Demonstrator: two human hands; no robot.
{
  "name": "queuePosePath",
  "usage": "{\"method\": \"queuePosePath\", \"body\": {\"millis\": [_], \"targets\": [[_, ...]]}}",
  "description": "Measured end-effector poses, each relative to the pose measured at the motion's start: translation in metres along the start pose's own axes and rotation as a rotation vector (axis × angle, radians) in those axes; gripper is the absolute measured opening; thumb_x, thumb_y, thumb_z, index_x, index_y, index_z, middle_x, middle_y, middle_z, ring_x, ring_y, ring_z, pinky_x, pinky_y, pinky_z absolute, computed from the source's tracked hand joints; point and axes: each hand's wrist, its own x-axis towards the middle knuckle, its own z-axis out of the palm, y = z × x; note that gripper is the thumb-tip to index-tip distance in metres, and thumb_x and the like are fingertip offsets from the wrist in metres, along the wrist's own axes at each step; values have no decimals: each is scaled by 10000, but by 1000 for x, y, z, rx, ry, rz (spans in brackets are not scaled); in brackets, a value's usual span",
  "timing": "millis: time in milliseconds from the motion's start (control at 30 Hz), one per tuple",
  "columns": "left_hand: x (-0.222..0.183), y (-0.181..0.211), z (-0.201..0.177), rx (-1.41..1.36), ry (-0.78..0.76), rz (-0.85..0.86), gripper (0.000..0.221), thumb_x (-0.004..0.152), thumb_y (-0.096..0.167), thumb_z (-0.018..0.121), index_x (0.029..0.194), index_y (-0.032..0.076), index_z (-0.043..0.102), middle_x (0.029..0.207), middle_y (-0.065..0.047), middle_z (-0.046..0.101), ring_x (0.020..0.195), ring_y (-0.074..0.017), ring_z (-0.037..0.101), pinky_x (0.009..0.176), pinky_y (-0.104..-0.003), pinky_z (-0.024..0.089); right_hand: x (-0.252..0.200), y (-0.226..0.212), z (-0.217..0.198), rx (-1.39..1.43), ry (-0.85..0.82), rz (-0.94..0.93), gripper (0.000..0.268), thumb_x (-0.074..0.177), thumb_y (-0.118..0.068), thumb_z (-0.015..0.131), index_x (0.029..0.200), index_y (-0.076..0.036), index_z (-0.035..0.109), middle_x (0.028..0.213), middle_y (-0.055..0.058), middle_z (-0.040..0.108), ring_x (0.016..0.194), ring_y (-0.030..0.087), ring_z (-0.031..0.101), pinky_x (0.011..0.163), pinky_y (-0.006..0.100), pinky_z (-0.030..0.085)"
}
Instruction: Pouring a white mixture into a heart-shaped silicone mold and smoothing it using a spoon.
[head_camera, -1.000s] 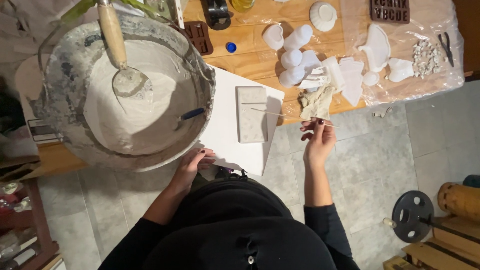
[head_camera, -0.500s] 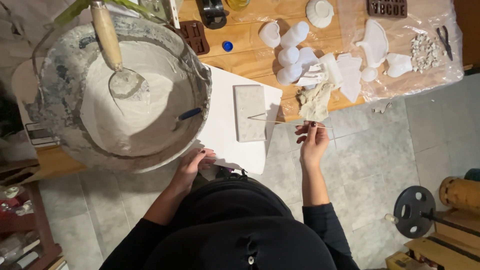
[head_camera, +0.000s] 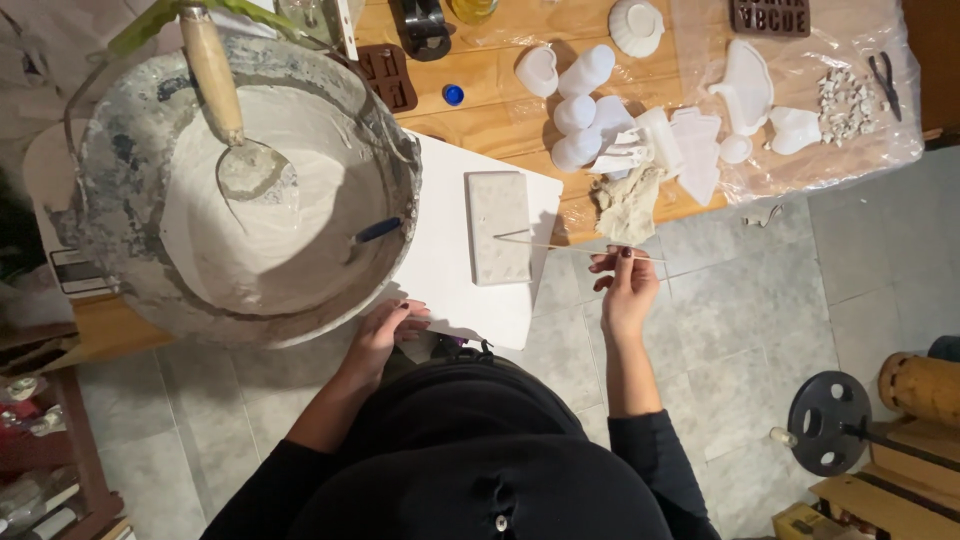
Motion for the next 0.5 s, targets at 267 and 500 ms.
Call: {"method": "queuePosePath", "body": {"millis": [267, 500], "targets": [[3, -1, 0, -4, -31, 8, 370, 1035, 286, 491, 1188, 20, 697, 1109, -90, 745, 1015, -186, 693, 868, -322, 521, -4, 6, -14, 73, 37, 19, 228, 1118, -256, 517, 1032, -55, 585, 859, 96, 706, 694, 136, 654, 526, 246, 462], [4, -3, 1, -11, -18, -2, 361, 1028, 277, 491, 1189, 30, 698, 1110, -86, 749, 1011, -185, 699, 868, -327, 527, -12, 14, -13, 38, -21, 34, 240, 1128, -242, 521, 1015, -43, 594, 833, 95, 684, 691, 125, 634, 522, 245, 452]]}}
